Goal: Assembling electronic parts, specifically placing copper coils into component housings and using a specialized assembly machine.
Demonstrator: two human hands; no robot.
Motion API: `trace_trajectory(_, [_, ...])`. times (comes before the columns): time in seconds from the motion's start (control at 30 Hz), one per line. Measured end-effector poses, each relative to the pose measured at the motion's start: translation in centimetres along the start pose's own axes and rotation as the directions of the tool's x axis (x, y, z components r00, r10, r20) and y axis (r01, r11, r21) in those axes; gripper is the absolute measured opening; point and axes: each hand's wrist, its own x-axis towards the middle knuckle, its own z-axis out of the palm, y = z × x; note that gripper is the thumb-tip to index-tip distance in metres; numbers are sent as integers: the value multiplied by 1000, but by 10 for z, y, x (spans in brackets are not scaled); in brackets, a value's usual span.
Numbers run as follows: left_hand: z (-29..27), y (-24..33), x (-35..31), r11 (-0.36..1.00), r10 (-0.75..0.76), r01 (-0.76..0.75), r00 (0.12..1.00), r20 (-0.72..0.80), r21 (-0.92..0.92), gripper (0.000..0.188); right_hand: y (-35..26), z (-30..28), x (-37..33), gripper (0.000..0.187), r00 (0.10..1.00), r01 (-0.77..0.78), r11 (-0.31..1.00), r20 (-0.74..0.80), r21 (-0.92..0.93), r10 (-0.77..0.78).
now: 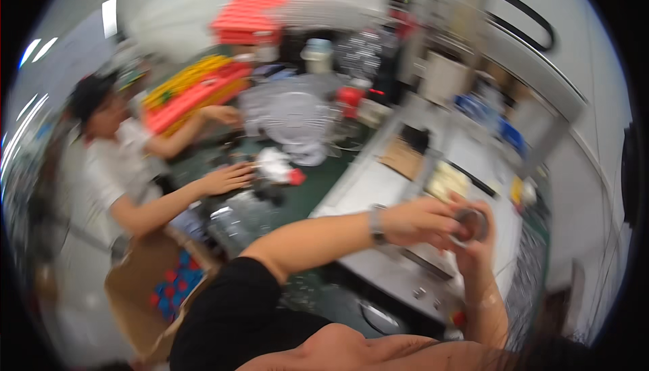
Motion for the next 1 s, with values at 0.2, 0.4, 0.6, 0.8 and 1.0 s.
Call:
trace_trajectory(0.2, [-6,-17,16,995,53,-56,998,-44,-84,20,9,-18,-2,86,993,114,991,32,-71,-112])
trace_trajectory(0.4, [0,-17,15,976,85,-91,996,-35,-199,17,18,-24,1,86,990,131,990,51,-52,-129])
trace_trajectory(0.6, [-6,-10,14,973,75,-73,997,1,-220,16,15,-23,4,79,964,264,888,69,-376,-258])
trace_trajectory(0.8, [-9,-17,19,988,62,-46,993,-103,149,29,14,-13,1,58,914,404,527,312,-747,-260])
trace_trajectory(1.0, [-13,-8,12,968,-94,119,989,-118,220,21,3,-7,3,57,881,468,392,382,-792,-281])
